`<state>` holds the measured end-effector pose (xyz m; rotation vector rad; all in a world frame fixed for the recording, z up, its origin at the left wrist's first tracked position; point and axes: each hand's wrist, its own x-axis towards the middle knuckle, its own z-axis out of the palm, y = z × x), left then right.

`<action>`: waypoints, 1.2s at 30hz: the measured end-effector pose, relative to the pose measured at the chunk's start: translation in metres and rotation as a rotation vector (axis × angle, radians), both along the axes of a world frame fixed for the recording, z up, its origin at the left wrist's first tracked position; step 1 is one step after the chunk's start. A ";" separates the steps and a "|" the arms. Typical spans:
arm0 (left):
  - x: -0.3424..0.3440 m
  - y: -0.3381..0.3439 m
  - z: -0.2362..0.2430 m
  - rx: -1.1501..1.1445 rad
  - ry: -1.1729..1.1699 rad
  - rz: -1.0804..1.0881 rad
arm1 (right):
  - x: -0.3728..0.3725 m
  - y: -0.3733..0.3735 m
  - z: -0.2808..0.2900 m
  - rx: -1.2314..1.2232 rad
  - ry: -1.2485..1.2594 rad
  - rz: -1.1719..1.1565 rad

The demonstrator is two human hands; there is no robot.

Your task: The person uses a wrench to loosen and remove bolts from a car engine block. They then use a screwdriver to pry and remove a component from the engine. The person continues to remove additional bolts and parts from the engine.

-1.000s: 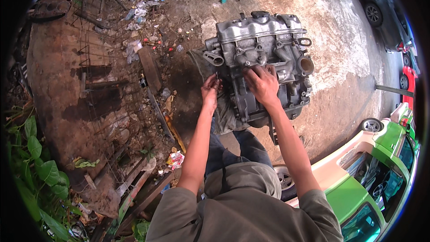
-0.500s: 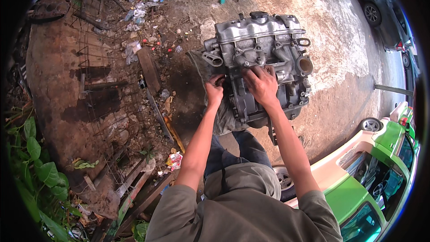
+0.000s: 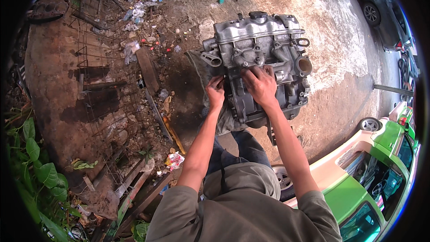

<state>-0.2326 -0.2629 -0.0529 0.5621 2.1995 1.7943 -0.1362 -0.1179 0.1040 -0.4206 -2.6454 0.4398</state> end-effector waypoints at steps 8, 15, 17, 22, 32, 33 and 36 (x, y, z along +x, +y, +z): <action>-0.005 0.000 0.000 -0.070 0.103 -0.018 | -0.001 0.001 -0.001 0.030 0.056 -0.011; -0.001 -0.002 0.016 -0.159 0.271 -0.040 | -0.002 0.000 -0.001 0.029 0.065 -0.011; 0.004 -0.002 0.021 -0.177 0.304 -0.048 | -0.001 0.001 0.000 0.037 0.065 -0.010; 0.013 -0.004 0.021 -0.178 0.294 -0.069 | -0.002 0.000 0.000 0.035 0.060 -0.008; -0.001 -0.014 0.044 0.085 -0.851 -0.067 | -0.001 -0.001 0.000 0.001 0.018 -0.018; -0.012 -0.017 0.049 0.148 -1.009 -0.065 | 0.000 0.000 0.000 -0.012 -0.014 -0.016; -0.045 -0.017 0.057 0.294 -1.419 -0.078 | 0.001 -0.001 0.000 -0.020 -0.008 -0.013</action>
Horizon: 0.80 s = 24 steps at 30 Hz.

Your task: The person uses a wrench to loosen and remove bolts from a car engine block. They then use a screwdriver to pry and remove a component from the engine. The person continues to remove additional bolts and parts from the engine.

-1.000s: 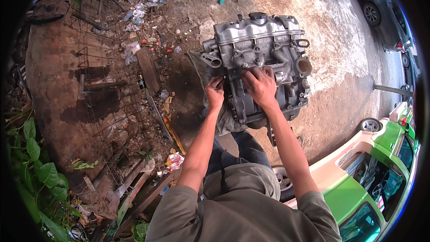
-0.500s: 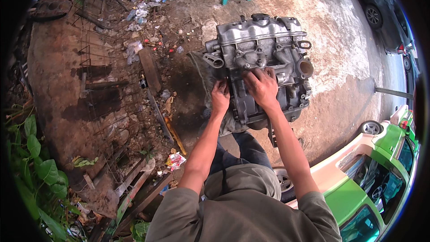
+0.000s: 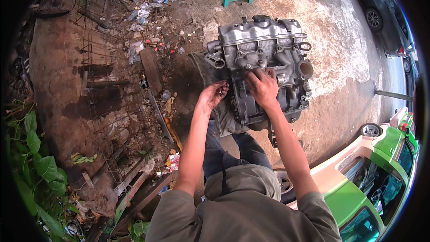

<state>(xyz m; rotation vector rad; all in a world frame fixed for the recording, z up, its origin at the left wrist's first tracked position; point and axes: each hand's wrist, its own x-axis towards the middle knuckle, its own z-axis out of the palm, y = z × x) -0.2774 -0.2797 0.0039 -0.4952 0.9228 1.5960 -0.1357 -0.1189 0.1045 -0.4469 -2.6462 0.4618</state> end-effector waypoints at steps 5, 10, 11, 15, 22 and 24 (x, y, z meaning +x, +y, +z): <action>-0.006 -0.005 -0.003 0.076 -0.107 0.004 | 0.000 0.000 0.001 0.001 -0.005 -0.001; 0.007 -0.015 -0.019 -0.013 0.224 0.076 | 0.000 0.000 0.001 0.002 -0.001 -0.002; 0.013 -0.013 -0.025 -0.039 0.307 0.112 | 0.000 0.000 0.001 0.001 0.003 -0.002; 0.029 -0.006 -0.049 -0.101 0.458 0.213 | 0.000 0.000 0.000 0.001 -0.004 -0.009; 0.046 0.008 -0.072 -0.241 0.677 0.166 | 0.000 0.000 0.001 0.008 -0.021 -0.017; 0.048 0.010 -0.073 -0.272 0.724 0.127 | -0.001 0.000 0.001 0.003 -0.022 -0.016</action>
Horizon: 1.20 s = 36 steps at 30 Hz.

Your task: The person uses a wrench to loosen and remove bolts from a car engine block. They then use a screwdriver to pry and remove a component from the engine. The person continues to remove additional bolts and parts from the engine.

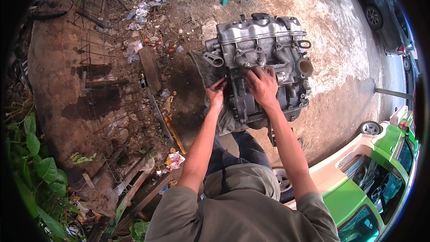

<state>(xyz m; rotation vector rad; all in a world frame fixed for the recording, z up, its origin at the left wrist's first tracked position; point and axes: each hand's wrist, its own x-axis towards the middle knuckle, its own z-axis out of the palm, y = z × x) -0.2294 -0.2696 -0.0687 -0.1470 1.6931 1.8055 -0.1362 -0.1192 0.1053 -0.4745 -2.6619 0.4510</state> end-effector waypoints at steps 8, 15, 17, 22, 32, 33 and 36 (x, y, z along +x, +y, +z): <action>0.000 0.004 0.002 -0.066 0.258 -0.018 | 0.001 0.000 -0.003 0.015 0.019 0.010; 0.001 0.008 0.013 -0.102 0.384 -0.064 | 0.002 0.001 -0.004 0.009 0.033 0.020; -0.013 0.000 0.031 -0.046 0.046 -0.205 | 0.001 0.001 -0.004 0.019 0.035 0.013; -0.054 -0.007 0.069 0.056 -0.449 -0.383 | 0.001 0.000 -0.004 0.023 0.039 0.007; -0.039 -0.032 0.038 0.375 -0.543 -0.160 | 0.001 0.002 -0.004 0.046 0.075 0.009; -0.033 -0.030 0.033 0.324 -0.406 -0.143 | 0.001 0.002 -0.004 0.044 0.072 0.011; -0.020 -0.023 0.021 0.177 -0.027 -0.147 | 0.001 0.002 -0.005 0.043 0.070 0.018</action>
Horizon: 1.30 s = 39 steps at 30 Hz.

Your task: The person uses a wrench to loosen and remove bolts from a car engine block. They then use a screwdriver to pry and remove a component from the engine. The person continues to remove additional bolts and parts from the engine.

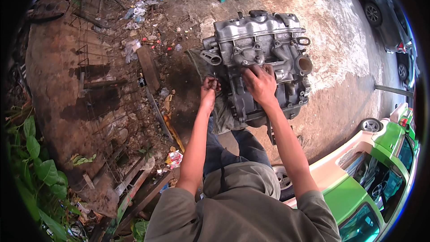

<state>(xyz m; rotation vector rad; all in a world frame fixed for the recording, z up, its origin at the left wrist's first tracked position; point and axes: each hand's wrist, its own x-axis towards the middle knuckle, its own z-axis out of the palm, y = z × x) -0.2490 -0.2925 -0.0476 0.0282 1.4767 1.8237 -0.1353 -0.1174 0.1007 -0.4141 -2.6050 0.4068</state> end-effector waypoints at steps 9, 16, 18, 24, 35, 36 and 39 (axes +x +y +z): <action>0.005 0.023 -0.025 -0.247 0.513 -0.159 | 0.000 -0.001 0.000 -0.046 -0.056 -0.006; 0.011 0.028 -0.025 -0.222 0.434 0.006 | 0.000 0.000 0.002 0.009 0.010 0.001; 0.010 0.026 -0.020 -0.199 0.348 -0.028 | -0.001 0.000 0.002 -0.001 0.001 0.003; 0.006 0.027 -0.022 -0.326 0.390 -0.113 | -0.002 0.000 0.002 0.023 0.026 0.004; -0.016 0.024 -0.044 -0.092 0.229 -0.227 | -0.002 0.000 0.000 0.018 0.026 -0.004; -0.018 0.024 -0.044 -0.099 0.227 -0.238 | -0.002 0.000 0.000 0.017 0.026 -0.005; -0.015 0.027 -0.038 -0.153 0.311 -0.228 | -0.003 0.000 0.000 0.014 0.041 -0.004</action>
